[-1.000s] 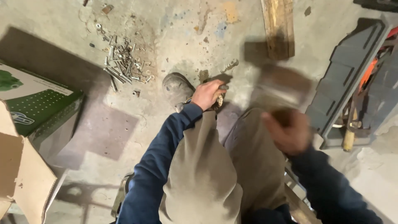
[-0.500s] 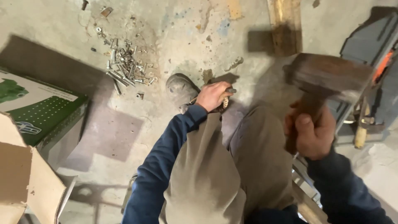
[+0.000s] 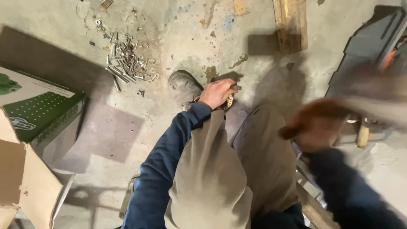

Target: The person sits on the workshop floor and disassembles an electric motor armature. They hold the cylindrical motor part against their leg, use a hammer to strike a punch placed against it, and pry at the component with a flat bar to separate its parts, with loose screws scattered on the floor nearby.

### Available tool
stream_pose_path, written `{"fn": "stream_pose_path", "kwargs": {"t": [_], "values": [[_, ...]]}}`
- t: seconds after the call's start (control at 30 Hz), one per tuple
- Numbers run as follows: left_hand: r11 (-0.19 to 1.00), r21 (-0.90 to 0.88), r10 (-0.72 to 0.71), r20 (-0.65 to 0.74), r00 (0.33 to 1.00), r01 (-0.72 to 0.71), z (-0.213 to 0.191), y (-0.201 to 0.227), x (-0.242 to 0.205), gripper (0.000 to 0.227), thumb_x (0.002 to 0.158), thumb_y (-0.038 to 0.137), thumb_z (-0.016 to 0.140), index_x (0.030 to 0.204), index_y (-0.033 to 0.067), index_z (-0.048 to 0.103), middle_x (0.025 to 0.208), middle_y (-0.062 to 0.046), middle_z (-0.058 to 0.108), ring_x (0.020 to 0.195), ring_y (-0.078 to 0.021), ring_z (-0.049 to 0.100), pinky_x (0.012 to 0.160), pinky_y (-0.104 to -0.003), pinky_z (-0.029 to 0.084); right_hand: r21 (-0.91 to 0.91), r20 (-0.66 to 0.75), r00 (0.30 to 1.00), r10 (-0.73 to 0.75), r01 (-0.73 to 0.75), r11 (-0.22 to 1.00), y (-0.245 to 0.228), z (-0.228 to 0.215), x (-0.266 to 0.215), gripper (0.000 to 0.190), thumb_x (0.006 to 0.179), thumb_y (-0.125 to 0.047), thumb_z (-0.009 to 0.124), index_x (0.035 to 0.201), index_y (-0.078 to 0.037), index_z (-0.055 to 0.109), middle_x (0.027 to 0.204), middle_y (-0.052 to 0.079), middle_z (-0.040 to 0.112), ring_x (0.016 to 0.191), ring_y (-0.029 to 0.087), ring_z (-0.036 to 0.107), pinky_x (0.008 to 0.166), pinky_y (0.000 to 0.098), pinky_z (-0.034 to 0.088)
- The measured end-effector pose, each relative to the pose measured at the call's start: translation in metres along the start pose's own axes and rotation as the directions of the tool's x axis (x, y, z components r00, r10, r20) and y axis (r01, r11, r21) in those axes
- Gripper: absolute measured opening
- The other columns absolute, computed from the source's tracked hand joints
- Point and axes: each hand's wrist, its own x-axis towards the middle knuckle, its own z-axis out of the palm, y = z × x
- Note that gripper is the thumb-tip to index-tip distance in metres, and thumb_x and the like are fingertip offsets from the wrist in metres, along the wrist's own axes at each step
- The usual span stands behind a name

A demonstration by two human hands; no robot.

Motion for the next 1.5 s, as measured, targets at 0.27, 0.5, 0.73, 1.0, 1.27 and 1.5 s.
{"fn": "stream_pose_path", "kwargs": {"t": [0.27, 0.5, 0.73, 1.0, 1.27, 1.5], "values": [[0.975, 0.122, -0.193, 0.045, 0.980, 0.187, -0.001, -0.022, -0.018, 0.028, 0.097, 0.026, 0.071, 0.117, 0.0061, 0.066, 0.111, -0.015, 0.072, 0.097, -0.0366, 0.070, 0.080, -0.045, 0.057, 0.307, -0.178, 0.981, 0.078, -0.020, 0.952, 0.064, -0.015, -0.015, 0.016, 0.106, -0.017, 0.052, 0.111, -0.002, 0.055, 0.078, 0.006, 0.063, 0.061, 0.013, 0.056, 0.053, 0.0308, 0.047], [0.988, 0.050, -0.149, 0.027, 0.988, 0.148, -0.013, -0.011, -0.033, 0.028, 0.095, 0.020, 0.073, 0.118, 0.0062, 0.067, 0.117, -0.015, 0.072, 0.107, -0.0337, 0.070, 0.089, -0.040, 0.057, 0.544, -0.236, 0.970, 0.051, 0.088, 0.835, 0.080, -0.016, 0.003, 0.020, 0.110, -0.020, 0.053, 0.121, -0.004, 0.056, 0.084, 0.006, 0.062, 0.063, 0.012, 0.055, 0.056, 0.0285, 0.046], [0.946, -0.010, -0.322, -0.145, 0.935, 0.324, -0.080, 0.007, -0.033, 0.020, 0.097, 0.014, 0.073, 0.114, 0.0058, 0.069, 0.117, -0.013, 0.073, 0.101, -0.0301, 0.072, 0.086, -0.036, 0.057, 0.686, 0.283, 0.782, 0.555, -0.569, 0.453, 0.106, 0.050, 0.040, 0.030, 0.100, -0.038, 0.057, 0.113, -0.010, 0.058, 0.073, 0.005, 0.055, 0.055, 0.016, 0.052, 0.048, 0.0326, 0.044], [0.922, 0.328, -0.223, 0.017, 0.975, 0.205, -0.143, 0.036, 0.022, 0.016, 0.096, 0.020, 0.078, 0.103, 0.0052, 0.073, 0.095, -0.012, 0.072, 0.087, -0.0327, 0.063, 0.079, -0.042, 0.052, 0.740, 0.584, 0.612, 0.533, -0.672, -0.040, 0.150, 0.075, 0.051, 0.036, 0.099, -0.041, 0.058, 0.115, -0.009, 0.063, 0.074, 0.004, 0.056, 0.053, 0.014, 0.052, 0.048, 0.0310, 0.045], [0.700, 0.690, -0.200, 0.437, 0.877, -0.184, -0.142, 0.026, 0.061, 0.011, 0.092, 0.023, 0.071, 0.091, 0.0120, 0.069, 0.084, -0.002, 0.066, 0.090, -0.0256, 0.060, 0.078, -0.041, 0.046, 0.641, 0.464, 0.828, 0.313, -0.559, 0.527, 0.188, 0.044, 0.113, 0.029, 0.097, -0.037, 0.063, 0.105, -0.011, 0.053, 0.071, 0.001, 0.054, 0.053, 0.012, 0.054, 0.047, 0.0333, 0.046], [0.420, 0.799, -0.176, 0.536, 0.825, -0.429, -0.122, -0.015, 0.065, 0.013, 0.087, 0.019, 0.065, 0.099, 0.0150, 0.068, 0.098, 0.000, 0.065, 0.099, -0.0224, 0.059, 0.082, -0.038, 0.046, -0.134, 0.192, 0.976, 0.105, -0.080, 0.988, 0.236, 0.040, 0.138, 0.041, 0.099, -0.047, 0.073, 0.104, -0.007, 0.066, 0.086, 0.015, 0.068, 0.077, 0.032, 0.065, 0.068, 0.0437, 0.051]]}}
